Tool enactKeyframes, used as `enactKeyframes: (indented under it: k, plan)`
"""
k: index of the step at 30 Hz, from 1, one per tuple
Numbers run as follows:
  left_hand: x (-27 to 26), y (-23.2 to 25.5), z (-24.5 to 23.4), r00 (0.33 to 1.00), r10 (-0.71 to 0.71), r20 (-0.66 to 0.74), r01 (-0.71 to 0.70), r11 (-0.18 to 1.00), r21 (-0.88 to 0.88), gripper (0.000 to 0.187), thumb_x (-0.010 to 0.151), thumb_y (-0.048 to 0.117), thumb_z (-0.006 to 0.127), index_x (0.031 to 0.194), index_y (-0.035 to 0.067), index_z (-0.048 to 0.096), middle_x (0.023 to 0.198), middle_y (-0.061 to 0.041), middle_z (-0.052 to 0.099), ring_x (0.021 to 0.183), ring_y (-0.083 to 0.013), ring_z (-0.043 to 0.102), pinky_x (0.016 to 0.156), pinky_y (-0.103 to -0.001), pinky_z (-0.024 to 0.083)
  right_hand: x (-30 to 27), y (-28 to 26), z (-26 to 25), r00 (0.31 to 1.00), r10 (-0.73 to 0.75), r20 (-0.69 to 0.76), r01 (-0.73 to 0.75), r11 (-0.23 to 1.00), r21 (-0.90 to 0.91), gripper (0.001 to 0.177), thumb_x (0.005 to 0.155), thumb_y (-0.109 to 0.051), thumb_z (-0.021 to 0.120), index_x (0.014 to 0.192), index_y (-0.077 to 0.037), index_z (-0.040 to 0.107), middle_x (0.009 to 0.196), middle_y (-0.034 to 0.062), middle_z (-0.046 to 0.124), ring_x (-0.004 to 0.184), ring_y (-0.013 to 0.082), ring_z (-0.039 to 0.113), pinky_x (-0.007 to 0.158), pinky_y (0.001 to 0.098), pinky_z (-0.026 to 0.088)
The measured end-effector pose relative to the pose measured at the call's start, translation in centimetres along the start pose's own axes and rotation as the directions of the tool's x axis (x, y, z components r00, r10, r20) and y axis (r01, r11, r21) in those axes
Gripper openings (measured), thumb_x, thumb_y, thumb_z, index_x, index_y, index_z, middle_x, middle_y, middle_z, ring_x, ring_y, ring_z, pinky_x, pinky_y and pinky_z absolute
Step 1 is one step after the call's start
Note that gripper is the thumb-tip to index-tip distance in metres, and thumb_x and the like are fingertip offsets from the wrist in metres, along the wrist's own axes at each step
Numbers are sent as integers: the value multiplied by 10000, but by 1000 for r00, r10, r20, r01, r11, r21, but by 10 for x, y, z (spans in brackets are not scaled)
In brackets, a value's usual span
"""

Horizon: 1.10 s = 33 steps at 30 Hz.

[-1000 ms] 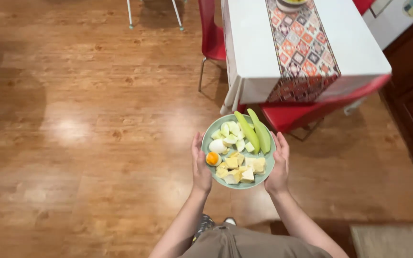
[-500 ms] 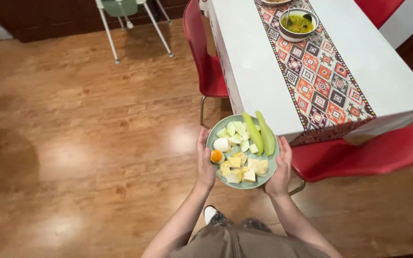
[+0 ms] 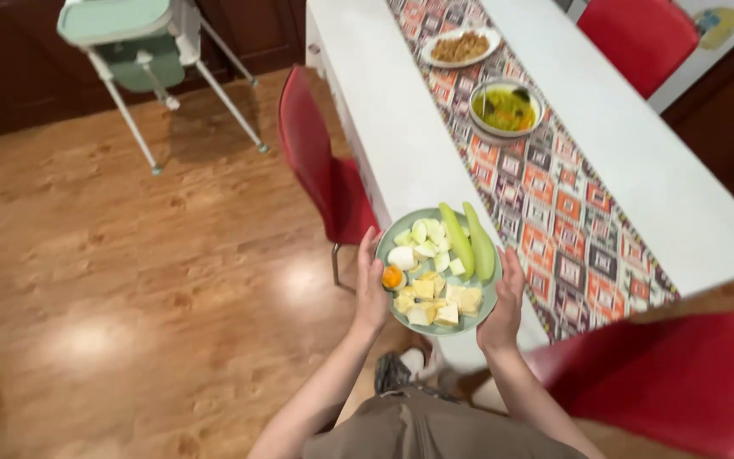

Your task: Carrying several dishes of food from a kitchen counter to a dining table.

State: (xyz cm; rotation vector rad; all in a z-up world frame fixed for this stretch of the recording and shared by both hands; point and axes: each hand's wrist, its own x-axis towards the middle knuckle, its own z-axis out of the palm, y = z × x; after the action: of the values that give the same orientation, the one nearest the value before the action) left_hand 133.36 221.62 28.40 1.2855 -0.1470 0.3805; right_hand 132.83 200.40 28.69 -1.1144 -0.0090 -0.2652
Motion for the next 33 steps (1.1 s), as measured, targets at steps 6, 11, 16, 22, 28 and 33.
enactKeyframes:
  k: [6, 11, 16, 22, 28, 33]
  plan:
    - [117, -31, 9, 998, -59, 18, 59, 998, -19, 683, 1076, 418, 405, 1613, 36, 225, 1613, -246, 362, 1493, -316, 365, 1240, -416, 265, 98, 25, 17, 1000, 8, 1, -8, 999, 38, 750, 919, -227, 484, 1590, -17, 223, 1661, 178, 258, 1538, 288, 266, 1258, 419, 215]
    - [196, -69, 7, 988, -156, 3, 156, 987, -51, 632, 1085, 397, 386, 1599, 51, 263, 1580, -235, 421, 1435, -301, 440, 1201, -398, 333, 164, 51, 33, 999, -47, -25, 43, 990, -134, 728, 910, -144, 447, 1594, -13, 232, 1681, 187, 261, 1568, 288, 233, 1271, 405, 158]
    - [290, -110, -4, 967, -252, 35, 253, 966, -58, 584, 1088, 371, 356, 1574, 49, 319, 1528, -202, 501, 1371, -280, 511, 1157, -376, 390, 233, 78, 57, 997, -19, -80, -2, 967, -254, 758, 897, -132, 454, 1601, -27, 196, 1702, 193, 240, 1587, 283, 208, 1272, 404, 148]
    - [409, -176, -17, 944, -322, 76, 323, 946, -13, 542, 1101, 356, 315, 1545, 47, 356, 1479, -187, 563, 1331, -268, 548, 1139, -362, 403, 324, 138, 72, 989, 47, -142, -80, 969, -236, 742, 968, -224, 486, 1609, -79, 141, 1695, 196, 199, 1555, 275, 217, 1215, 407, 238]
    - [496, -241, -24, 908, -408, 96, 413, 910, -37, 524, 1104, 334, 298, 1510, 25, 417, 1459, -193, 583, 1323, -271, 557, 1132, -365, 411, 402, 205, 81, 976, 30, -215, -86, 963, -256, 698, 994, -165, 520, 1610, -55, 212, 1680, 206, 265, 1551, 284, 276, 1231, 389, 245]
    - [537, -303, -30, 887, -458, 58, 462, 883, -85, 507, 1101, 302, 297, 1504, 20, 420, 1451, -195, 580, 1327, -267, 549, 1129, -366, 414, 455, 235, 90, 957, 7, -289, -158, 850, -503, 666, 969, -157, 585, 1558, -35, 301, 1613, 191, 390, 1491, 293, 389, 1208, 395, 302]
